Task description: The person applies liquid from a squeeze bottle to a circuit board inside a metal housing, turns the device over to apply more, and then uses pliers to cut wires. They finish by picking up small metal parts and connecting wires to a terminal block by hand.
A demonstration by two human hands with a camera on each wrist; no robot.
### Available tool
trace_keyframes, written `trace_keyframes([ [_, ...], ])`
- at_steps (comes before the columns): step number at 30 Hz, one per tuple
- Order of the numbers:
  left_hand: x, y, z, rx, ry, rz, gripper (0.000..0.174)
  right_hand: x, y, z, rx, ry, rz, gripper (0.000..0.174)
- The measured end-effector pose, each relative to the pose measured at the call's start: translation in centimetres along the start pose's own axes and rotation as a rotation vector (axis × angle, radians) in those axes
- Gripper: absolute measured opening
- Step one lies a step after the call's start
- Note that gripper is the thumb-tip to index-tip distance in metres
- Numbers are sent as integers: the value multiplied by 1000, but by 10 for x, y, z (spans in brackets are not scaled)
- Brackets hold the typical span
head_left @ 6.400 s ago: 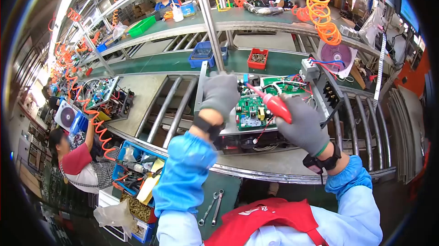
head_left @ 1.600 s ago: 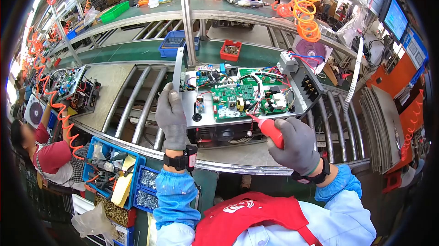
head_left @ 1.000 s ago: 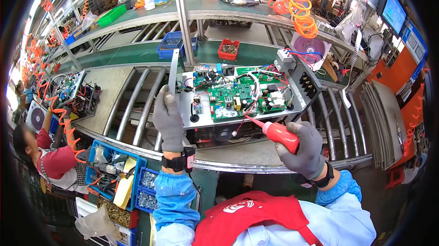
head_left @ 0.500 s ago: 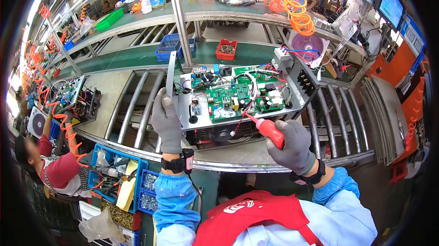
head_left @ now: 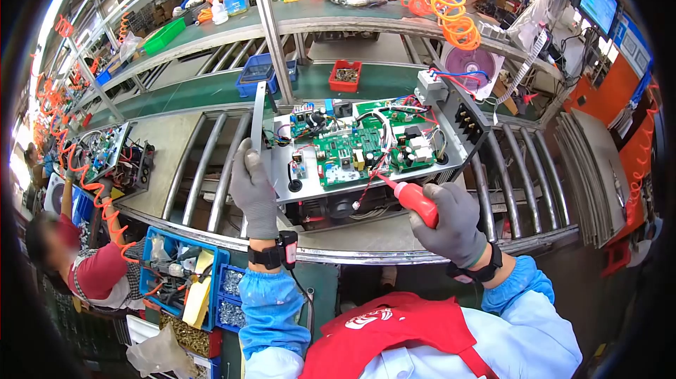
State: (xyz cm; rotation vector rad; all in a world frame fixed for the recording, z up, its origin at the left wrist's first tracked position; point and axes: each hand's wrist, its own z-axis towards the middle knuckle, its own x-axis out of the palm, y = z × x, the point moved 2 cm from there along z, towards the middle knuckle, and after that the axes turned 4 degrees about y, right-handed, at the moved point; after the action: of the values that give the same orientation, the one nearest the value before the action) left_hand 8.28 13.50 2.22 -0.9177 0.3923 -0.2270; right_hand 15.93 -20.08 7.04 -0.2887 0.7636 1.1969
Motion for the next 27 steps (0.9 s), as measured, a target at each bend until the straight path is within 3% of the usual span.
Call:
trace_keyframes([
  [27, 0, -1, 0, -6, 13, -13, 45, -5, -9, -9, 40, -45, -30, 44],
])
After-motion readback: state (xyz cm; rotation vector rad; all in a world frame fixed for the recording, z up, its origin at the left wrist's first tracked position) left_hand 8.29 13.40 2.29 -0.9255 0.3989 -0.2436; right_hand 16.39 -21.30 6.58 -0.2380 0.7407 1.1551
